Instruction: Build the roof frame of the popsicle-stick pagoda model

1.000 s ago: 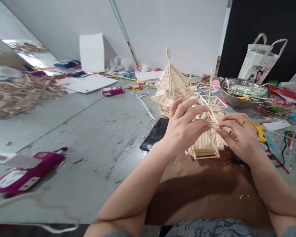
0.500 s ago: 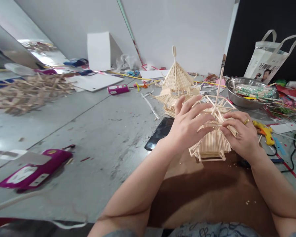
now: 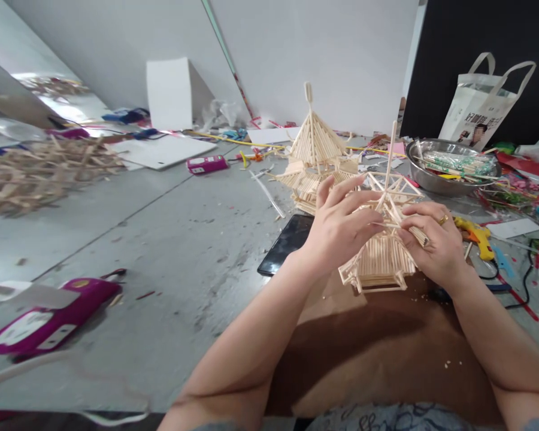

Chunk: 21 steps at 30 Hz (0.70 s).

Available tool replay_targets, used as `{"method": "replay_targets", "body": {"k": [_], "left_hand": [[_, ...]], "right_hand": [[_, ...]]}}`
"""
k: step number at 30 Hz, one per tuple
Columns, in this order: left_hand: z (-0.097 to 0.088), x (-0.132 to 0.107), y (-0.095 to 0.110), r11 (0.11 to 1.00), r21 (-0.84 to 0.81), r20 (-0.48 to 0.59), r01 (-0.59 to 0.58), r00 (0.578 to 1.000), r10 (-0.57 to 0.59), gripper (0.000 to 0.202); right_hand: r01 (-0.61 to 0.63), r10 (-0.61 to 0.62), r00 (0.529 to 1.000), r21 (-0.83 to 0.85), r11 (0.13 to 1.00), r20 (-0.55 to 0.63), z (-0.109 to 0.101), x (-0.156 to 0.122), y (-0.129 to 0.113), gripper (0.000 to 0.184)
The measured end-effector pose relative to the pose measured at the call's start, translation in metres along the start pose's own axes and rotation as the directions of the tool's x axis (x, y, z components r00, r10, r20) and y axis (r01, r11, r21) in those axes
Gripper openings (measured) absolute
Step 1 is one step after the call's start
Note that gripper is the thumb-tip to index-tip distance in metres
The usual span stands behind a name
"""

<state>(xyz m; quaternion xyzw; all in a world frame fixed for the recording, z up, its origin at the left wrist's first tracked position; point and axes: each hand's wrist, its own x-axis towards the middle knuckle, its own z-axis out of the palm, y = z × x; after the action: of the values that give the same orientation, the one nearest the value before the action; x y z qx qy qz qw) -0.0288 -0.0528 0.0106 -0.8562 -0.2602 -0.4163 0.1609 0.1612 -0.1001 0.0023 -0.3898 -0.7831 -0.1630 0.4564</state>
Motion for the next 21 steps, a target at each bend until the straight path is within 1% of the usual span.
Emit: {"method": "replay_targets", "body": {"k": [4, 9, 13, 18, 21], "left_hand": [[-0.0004, -0.0001, -0.0003, 1.0, -0.022, 0.001, 0.005, 1.0, -0.005, 0.008], [-0.0019, 0.0008, 0.0006, 0.999, -0.03, -0.01, -0.022, 1.0, 0.021, 0.01], [-0.0028, 0.0011, 0.0007, 1.0, -0.016, 0.022, -0.013, 1.0, 0.013, 0.01], [-0.0035, 0.0016, -0.0001, 0.999, -0.034, 0.006, -0.027, 1.0, 0.027, 0.012], [-0.0043, 0.0018, -0.0004, 0.999, -0.041, 0.033, -0.015, 0.999, 0.017, 0.012]], "right_hand": [[0.013, -0.013, 1.0, 0.012, 1.0, -0.013, 0.0027, -0.0014, 0.0006, 0.007], [0.019, -0.019, 1.0, 0.014, 1.0, -0.015, 0.0033, -0.001, 0.0008, 0.008], [0.016, -0.015, 1.0, 0.017, 1.0, -0.019, 0.0032, -0.0008, 0.0006, 0.007], [0.004, -0.004, 1.0, 0.015, 1.0, -0.018, 0.0035, -0.0015, 0.0005, 0.009], [0.005, -0.004, 1.0, 0.022, 1.0, -0.022, 0.0041, -0.0014, 0.0006, 0.008]]}}
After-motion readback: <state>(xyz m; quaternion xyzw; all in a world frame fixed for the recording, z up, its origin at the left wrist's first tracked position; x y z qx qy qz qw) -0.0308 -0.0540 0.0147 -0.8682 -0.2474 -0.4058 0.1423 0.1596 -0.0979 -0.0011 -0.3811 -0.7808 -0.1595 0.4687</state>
